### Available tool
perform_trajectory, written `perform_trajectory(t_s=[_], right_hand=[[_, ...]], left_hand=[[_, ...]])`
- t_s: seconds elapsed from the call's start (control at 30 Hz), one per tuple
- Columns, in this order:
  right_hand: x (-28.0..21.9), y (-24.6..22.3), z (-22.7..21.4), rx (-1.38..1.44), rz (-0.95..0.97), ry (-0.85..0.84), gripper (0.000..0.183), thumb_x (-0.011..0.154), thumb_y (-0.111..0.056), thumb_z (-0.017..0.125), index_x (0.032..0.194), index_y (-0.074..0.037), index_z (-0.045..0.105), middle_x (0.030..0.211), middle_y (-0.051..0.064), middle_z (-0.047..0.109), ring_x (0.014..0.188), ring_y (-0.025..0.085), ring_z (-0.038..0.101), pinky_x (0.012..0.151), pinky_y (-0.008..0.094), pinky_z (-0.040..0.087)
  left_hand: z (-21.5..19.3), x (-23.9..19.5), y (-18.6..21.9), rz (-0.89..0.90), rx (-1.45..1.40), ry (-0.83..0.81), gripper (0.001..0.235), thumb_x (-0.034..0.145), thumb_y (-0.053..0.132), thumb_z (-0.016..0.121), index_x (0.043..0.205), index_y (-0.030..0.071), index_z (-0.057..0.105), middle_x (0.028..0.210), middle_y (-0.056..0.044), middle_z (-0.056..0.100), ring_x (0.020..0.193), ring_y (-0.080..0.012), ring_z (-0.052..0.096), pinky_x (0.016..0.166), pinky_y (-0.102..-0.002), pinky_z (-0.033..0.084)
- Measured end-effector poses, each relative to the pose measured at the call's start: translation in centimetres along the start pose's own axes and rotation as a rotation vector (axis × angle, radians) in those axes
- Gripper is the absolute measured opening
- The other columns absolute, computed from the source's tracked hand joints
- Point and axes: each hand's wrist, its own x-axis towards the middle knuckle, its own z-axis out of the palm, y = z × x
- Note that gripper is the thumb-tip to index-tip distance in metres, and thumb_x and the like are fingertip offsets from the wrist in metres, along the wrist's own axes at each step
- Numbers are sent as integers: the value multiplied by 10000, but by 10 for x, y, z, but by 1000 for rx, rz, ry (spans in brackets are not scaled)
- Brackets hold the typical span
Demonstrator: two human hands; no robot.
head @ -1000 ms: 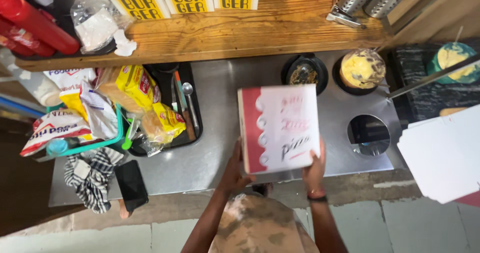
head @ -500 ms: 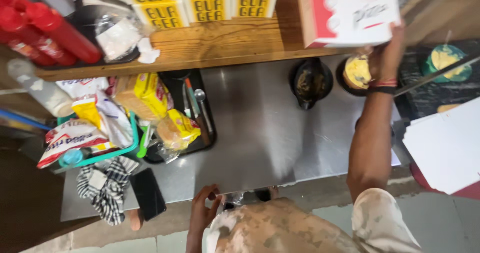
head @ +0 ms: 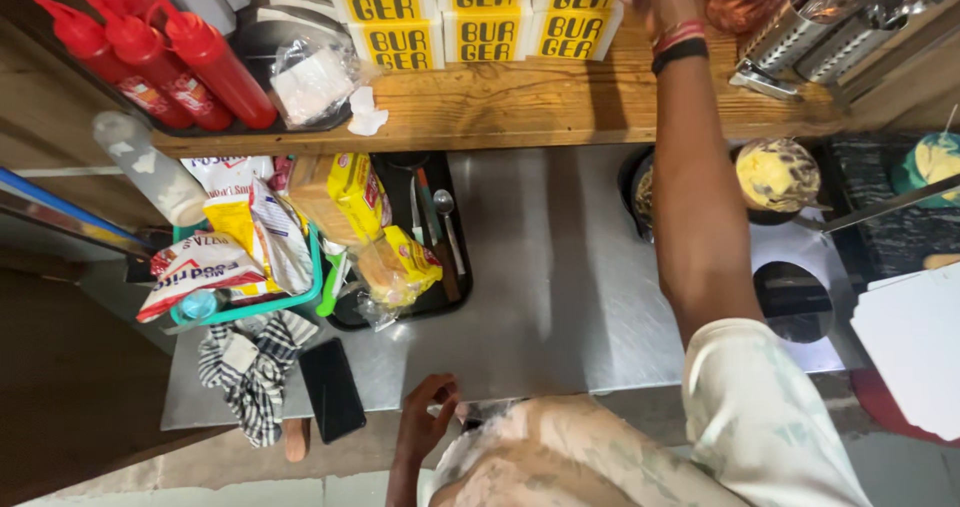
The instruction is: The person assembles flat-packed pizza boxes by folding the flaps and locking the tabs to form the box structure. They handle multiple boxes one at a time, folding and pressing the edges to secure them.
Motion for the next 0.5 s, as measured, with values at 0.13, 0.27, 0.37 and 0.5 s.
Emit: perform_trajectory(t_s=[0.13, 0.27, 0.37, 0.5], right_hand=[[-127, 24, -22, -764, -530, 170, 253, 1166, -270, 545, 1066, -44, 598, 775, 13, 632, 645, 110, 626, 597, 297, 546], [-356, 116, -98, -1078, -265, 139, 393, 1125, -266, 534, 823, -29, 615, 647, 32, 622, 578, 95, 597, 538, 275, 461], [-515, 157, -173, -810, -85, 372, 233, 1021, -122, 702, 829, -5, 643, 762, 0, 596, 679, 43, 539, 577, 250, 472], [-655, 110, -301, -836, -157, 868, 291, 1072, -47, 638, 788, -23, 574, 803, -6, 589, 728, 56, 524, 637, 240, 434]], left_hand=[[2, -4, -5, -87, -24, -1, 273, 874, 46, 749, 1140, 19, 689, 946, -99, 736, 779, -194, 687, 684, -317, 559], [28, 9, -13, -19, -5, -168, 240, 892, 80, 731, 1115, 9, 679, 938, -123, 732, 779, -214, 685, 694, -331, 556], [60, 39, -22, -99, 109, -431, 181, 900, 104, 694, 1058, 17, 677, 915, -145, 687, 760, -247, 665, 718, -351, 568], [140, 97, -35, 151, 349, -843, 88, 936, 94, 646, 992, 27, 651, 956, -169, 662, 858, -340, 630, 827, -407, 574]])
